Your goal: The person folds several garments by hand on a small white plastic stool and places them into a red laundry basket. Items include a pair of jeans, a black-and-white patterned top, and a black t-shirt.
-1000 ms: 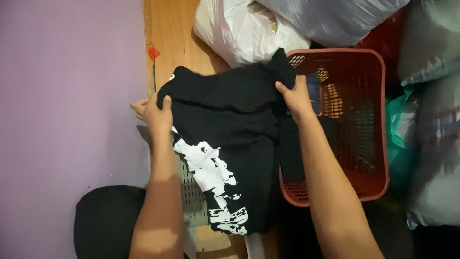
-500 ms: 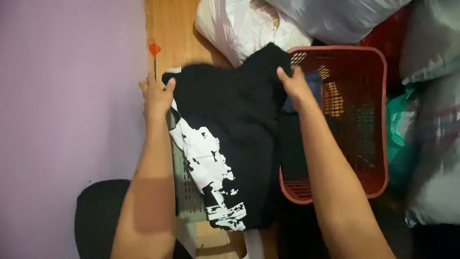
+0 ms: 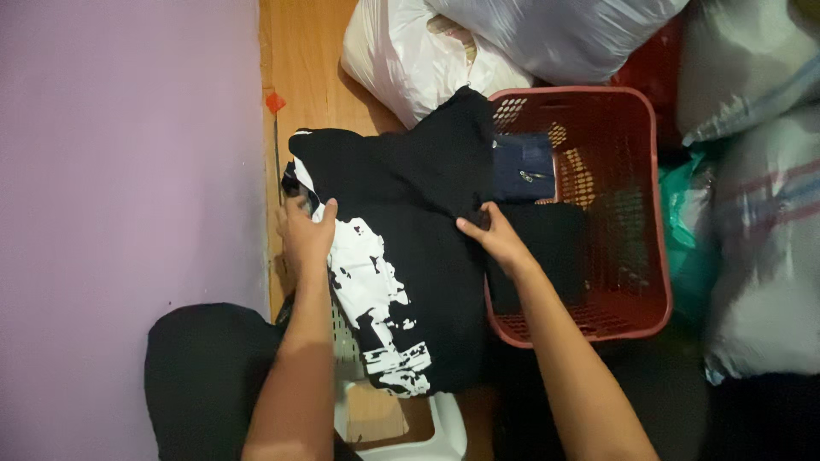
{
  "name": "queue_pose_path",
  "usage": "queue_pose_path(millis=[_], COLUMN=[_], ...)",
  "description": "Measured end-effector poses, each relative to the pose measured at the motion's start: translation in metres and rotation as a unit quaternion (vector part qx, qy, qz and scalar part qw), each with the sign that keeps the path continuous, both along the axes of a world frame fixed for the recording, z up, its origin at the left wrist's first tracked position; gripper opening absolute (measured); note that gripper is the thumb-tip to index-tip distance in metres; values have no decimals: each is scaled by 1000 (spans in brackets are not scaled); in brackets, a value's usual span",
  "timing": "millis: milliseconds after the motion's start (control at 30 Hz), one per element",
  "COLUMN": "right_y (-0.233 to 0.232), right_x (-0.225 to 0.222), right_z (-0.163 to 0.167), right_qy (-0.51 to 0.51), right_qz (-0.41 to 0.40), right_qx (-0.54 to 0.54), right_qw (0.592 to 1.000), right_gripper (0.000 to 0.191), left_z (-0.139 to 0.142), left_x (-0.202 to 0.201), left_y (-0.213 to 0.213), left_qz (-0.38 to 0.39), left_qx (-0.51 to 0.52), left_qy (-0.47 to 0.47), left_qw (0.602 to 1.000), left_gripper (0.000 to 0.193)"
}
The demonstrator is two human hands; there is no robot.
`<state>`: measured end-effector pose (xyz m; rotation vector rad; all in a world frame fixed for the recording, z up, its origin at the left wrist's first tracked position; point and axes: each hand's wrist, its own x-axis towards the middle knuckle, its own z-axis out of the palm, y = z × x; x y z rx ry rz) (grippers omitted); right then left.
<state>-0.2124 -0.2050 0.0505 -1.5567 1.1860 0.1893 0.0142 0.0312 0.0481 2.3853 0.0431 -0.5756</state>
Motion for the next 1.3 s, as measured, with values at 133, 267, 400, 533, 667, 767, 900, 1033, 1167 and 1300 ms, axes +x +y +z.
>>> queue_pose_path(millis=[133, 267, 400, 533, 667, 767, 900, 1033, 1167, 1300], right_y=[19, 28, 40, 61, 69, 72, 77, 78, 73, 71], right_x=[-22, -32, -35, -49, -58, -63, -67, -75, -84, -84], right_z=[6, 6, 5, 6, 7, 14, 28, 35, 35, 37], right_qy=[57, 7, 88, 108, 36, -1, 43, -40, -67, -86], right_qz=[24, 84, 114, 90, 50, 48, 34, 39, -6, -78], right_qx=[-19, 34, 31, 84, 127, 189, 232, 285, 311, 287], right_qw=[998, 996, 989, 987, 990, 981, 971, 957, 948, 951], right_gripper=[89, 106, 131, 120, 111, 101, 103, 100, 90, 85], left_z=[22, 6, -34, -67, -71, -58, -49, -60, -66, -58], left_x=[-32, -52, -62, -76, -79, -81, -86, -86, -80, -75], left_y=[8, 13, 25, 35, 36, 32, 28, 34, 40, 44], left_qz=[28, 82, 44, -73, -131, -141, -131, -48, 29, 57], left_qx=[0, 31, -36, -91, -122, -117, -111, -230, -411, -406], left_qy=[-21, -20, 69, -20, -50, -15, -52, 125, 258, 254], left_qw=[999, 996, 996, 993, 983, 983, 984, 964, 874, 876], left_gripper=[77, 92, 62, 70, 84, 94, 105, 87, 77, 80])
